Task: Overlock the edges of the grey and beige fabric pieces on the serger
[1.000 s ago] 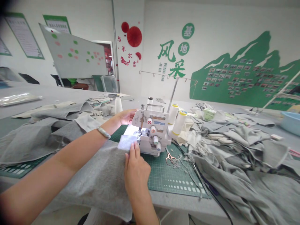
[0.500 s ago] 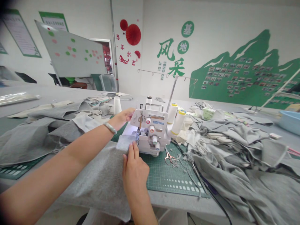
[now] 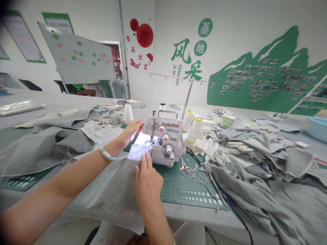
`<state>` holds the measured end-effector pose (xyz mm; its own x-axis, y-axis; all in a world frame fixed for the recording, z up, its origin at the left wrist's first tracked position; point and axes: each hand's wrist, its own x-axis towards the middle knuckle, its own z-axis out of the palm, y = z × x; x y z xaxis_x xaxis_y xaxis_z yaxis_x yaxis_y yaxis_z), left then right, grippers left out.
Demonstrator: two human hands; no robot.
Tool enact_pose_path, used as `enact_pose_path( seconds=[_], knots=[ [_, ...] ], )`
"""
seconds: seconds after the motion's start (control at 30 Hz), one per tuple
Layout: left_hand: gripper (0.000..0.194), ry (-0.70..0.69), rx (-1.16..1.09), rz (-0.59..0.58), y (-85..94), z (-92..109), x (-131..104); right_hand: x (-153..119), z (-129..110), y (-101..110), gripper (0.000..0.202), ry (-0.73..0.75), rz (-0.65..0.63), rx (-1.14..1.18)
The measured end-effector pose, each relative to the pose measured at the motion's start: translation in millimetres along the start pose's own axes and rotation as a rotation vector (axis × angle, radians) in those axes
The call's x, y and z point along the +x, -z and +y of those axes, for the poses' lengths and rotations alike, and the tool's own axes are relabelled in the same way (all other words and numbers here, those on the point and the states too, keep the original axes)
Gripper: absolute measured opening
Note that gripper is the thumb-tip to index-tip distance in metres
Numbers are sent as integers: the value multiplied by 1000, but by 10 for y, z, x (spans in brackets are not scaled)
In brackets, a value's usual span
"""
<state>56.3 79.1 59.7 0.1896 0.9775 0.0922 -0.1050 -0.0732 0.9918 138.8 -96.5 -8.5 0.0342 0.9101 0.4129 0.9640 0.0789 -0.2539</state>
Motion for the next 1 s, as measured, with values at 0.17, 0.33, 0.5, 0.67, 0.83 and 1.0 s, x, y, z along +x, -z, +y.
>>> enact_pose_path(
  seconds=[0.17,0.33,0.5,0.67,0.83,1.0],
  knots=[
    [14,-372,422,88,227,-229,-629,-14,5,-7,44,12,6,11],
    [21,-656,821,-290,291,-378,-875,-42,22,-21,48,17,13,32],
    [29,-715,1000,-344,317,-435,-838,-73,27,-31,51,30,8,55],
    [33,-714,1085,-341,336,-470,-866,-78,61,-108,52,39,42,145],
    [32,-721,1092,-317,332,-502,-872,-127,151,-219,41,82,224,429],
    [32,-722,1094,-318,332,-503,-873,-190,213,-363,32,-132,392,831]
  ],
)
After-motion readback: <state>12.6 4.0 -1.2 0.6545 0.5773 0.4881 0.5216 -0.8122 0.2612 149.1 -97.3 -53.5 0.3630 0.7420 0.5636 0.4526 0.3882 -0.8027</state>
